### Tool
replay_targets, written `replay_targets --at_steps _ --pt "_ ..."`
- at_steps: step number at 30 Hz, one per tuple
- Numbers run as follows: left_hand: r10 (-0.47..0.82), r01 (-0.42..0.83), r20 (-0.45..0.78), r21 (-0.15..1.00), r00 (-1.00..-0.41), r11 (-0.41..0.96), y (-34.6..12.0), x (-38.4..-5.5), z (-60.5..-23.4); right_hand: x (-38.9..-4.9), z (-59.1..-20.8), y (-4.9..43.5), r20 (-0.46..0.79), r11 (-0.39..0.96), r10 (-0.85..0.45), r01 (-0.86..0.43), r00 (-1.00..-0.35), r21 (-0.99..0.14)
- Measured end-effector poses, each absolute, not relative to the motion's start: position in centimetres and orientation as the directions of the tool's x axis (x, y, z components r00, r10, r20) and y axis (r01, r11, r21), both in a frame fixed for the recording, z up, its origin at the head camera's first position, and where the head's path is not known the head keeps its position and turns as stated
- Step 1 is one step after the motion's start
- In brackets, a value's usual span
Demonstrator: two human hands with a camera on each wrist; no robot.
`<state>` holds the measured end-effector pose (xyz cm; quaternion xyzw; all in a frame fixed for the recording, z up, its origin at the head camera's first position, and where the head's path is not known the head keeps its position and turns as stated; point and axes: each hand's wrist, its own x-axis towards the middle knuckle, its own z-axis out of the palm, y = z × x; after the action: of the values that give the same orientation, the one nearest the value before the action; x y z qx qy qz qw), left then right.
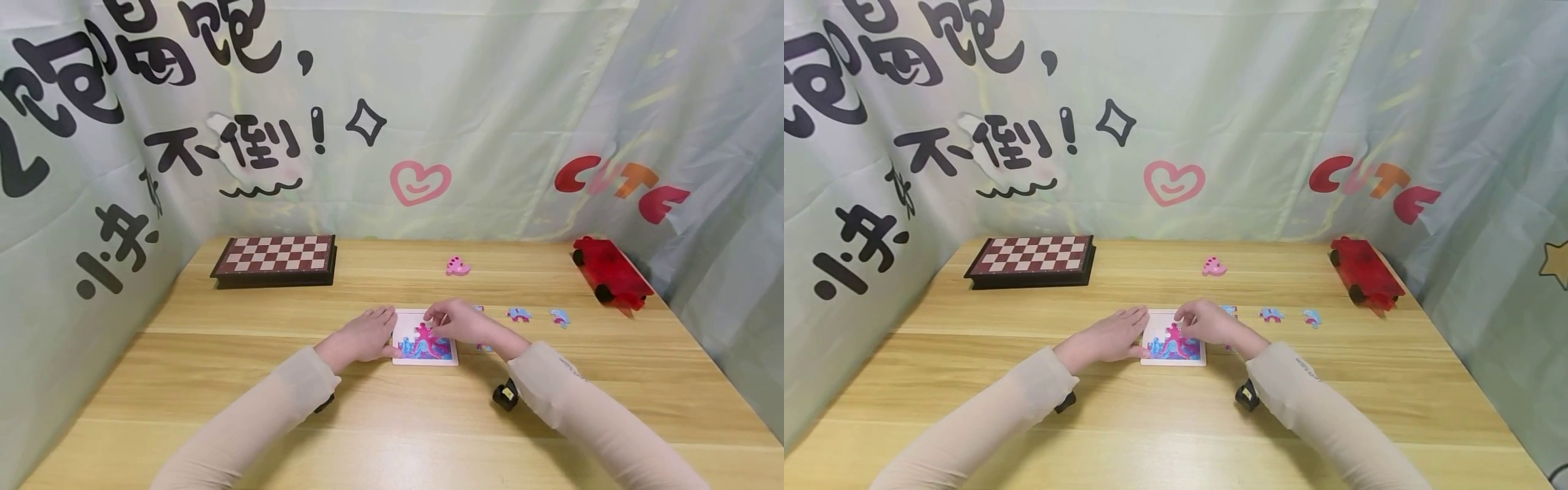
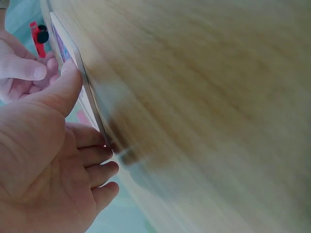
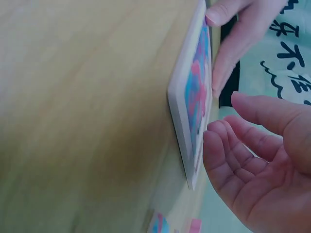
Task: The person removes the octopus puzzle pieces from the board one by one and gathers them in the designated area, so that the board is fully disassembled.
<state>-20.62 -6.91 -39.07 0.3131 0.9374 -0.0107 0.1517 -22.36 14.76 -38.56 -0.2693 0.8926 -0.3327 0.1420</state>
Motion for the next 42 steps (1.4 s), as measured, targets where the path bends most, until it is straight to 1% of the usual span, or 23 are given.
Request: replay_targets --at_steps 6,13,16,20,24,29,32,36,42 --pt "0.577 0.586 -0.296 0.066 -0.761 0.808 -6.8 -20.6 -39.0 -22.4 -39.0 14.2 -0.109 0.660 -0.576 -0.382 -0.810 -0.647" --pt "0.575 0.586 -0.294 0.059 -0.763 0.808 -6.7 -20.5 -39.0 -22.3 -39.0 13.6 -0.190 0.722 -0.553 -0.353 -0.811 -0.595" --pt "0.576 0.587 -0.293 0.061 -0.763 0.808 -6.8 -20.5 -39.0 -22.2 -38.9 13.4 -0.187 0.733 -0.558 -0.374 -0.809 -0.568" --pt "0.580 0.588 -0.291 0.069 -0.761 0.806 -6.8 -20.5 -39.0 -22.2 -38.9 13.4 -0.167 0.728 -0.563 -0.391 -0.809 -0.562" --pt "0.583 0.590 -0.289 0.071 -0.759 0.804 -6.8 -20.6 -39.1 -22.2 -39.0 13.6 -0.138 0.696 -0.577 -0.396 -0.805 -0.598" --pt "0.587 0.596 -0.287 0.063 -0.757 0.800 -6.9 -20.6 -39.1 -22.3 -39.4 14.2 -0.085 0.633 -0.579 -0.381 -0.811 -0.674" --pt "0.584 0.591 -0.288 0.071 -0.759 0.804 -6.9 -20.6 -39.0 -22.3 -39.6 14.6 -0.064 0.586 -0.570 -0.351 -0.819 -0.730" --pt "0.577 0.581 -0.292 0.080 -0.763 0.810 -6.9 -20.6 -39.0 -22.5 -39.8 15.0 -0.065 0.512 -0.568 -0.290 -0.820 -0.809" --pt "0.586 0.591 -0.284 0.080 -0.759 0.803 -6.9 -20.6 -39.1 -22.5 -39.8 15.4 -0.070 0.456 -0.550 -0.229 -0.832 -0.860"
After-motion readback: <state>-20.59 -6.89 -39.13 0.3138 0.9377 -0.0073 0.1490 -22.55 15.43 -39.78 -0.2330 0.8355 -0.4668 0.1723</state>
